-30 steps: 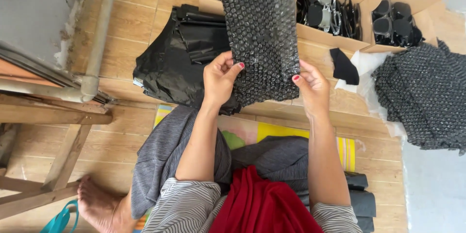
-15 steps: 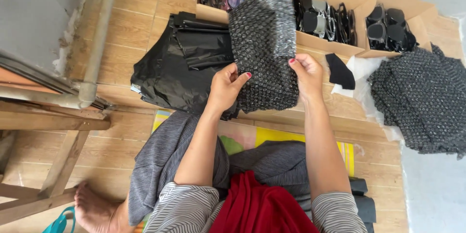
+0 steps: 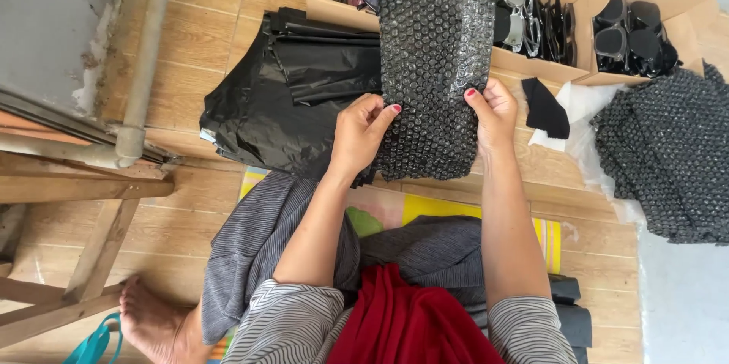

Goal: Cleaning a pair of sunglasses with a cloth and preparing them for packaging with bubble wrap.

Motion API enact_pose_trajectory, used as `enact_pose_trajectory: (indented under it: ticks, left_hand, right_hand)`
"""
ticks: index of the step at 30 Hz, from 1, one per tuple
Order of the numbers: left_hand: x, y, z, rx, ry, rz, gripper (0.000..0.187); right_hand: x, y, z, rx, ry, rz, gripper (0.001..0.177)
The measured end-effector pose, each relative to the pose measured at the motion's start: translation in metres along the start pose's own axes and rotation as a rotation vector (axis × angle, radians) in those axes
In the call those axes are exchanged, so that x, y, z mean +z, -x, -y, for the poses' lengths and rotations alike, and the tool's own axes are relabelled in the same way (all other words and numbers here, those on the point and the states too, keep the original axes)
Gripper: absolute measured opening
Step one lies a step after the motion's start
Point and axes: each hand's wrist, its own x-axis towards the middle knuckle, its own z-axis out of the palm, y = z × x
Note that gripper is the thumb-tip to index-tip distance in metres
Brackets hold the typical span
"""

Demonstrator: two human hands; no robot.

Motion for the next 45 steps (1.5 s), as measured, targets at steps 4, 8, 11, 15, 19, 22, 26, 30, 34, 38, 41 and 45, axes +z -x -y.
enact_pose_trajectory:
  ticks: [4, 8, 11, 15, 19, 22, 26, 30, 34, 38, 41, 45]
  left_hand:
    - [0.002, 0.001, -0.002, -0.048, 0.008, -0.007, 0.029]
    - [0.001, 0.0, -0.003, -0.139, 0.025, -0.002, 0.022]
    - [0.002, 0.001, -0.002, -0.147, -0.018, -0.003, 0.019]
    - [0.001, 0.0, -0.013, -0.125, -0.13, -0.041, 0.014]
    - [0.003, 0.0, -0.014, -0.072, -0.168, -0.081, 0.012]
    - [0.004, 0.002, -0.023, -0.02, -0.215, -0.079, 0.009]
    - [0.009, 0.003, -0.023, 0.051, -0.276, -0.097, 0.009]
    - [0.016, 0.007, -0.013, 0.17, -0.318, -0.149, 0.008]
    - [0.016, 0.009, -0.012, 0.227, -0.361, -0.148, 0.005]
    - [0.022, 0.011, -0.017, 0.25, -0.394, -0.177, 0.003]
    - [0.03, 0.017, -0.023, 0.371, -0.513, -0.201, 0.024]
    - [0.062, 0.026, -0.041, 0.617, -0.681, -0.041, 0.045]
  right_hand:
    - [-0.011, -0.006, -0.017, -0.012, -0.03, -0.051, 0.016]
    - [-0.001, -0.003, -0.006, -0.062, -0.051, -0.091, 0.013]
    - [-0.007, -0.003, -0.016, -0.069, -0.06, -0.109, 0.013]
    - [-0.014, -0.005, -0.027, -0.066, -0.073, -0.121, 0.014]
    - [-0.009, -0.006, -0.022, -0.061, -0.099, -0.134, 0.015]
    - [-0.017, -0.008, -0.036, -0.013, -0.127, -0.148, 0.012]
    - [-0.023, -0.011, -0.046, -0.006, -0.143, -0.173, 0.012]
    - [-0.032, -0.012, -0.062, 0.014, -0.156, -0.192, 0.013]
    - [-0.022, -0.008, -0.057, 0.012, -0.159, -0.222, 0.013]
    - [-0.011, -0.004, -0.04, 0.0, -0.197, -0.299, 0.013]
    - [-0.015, -0.008, -0.043, 0.027, -0.174, -0.338, 0.01]
    - [-0.021, -0.017, -0.077, 0.098, -0.091, -0.368, 0.017]
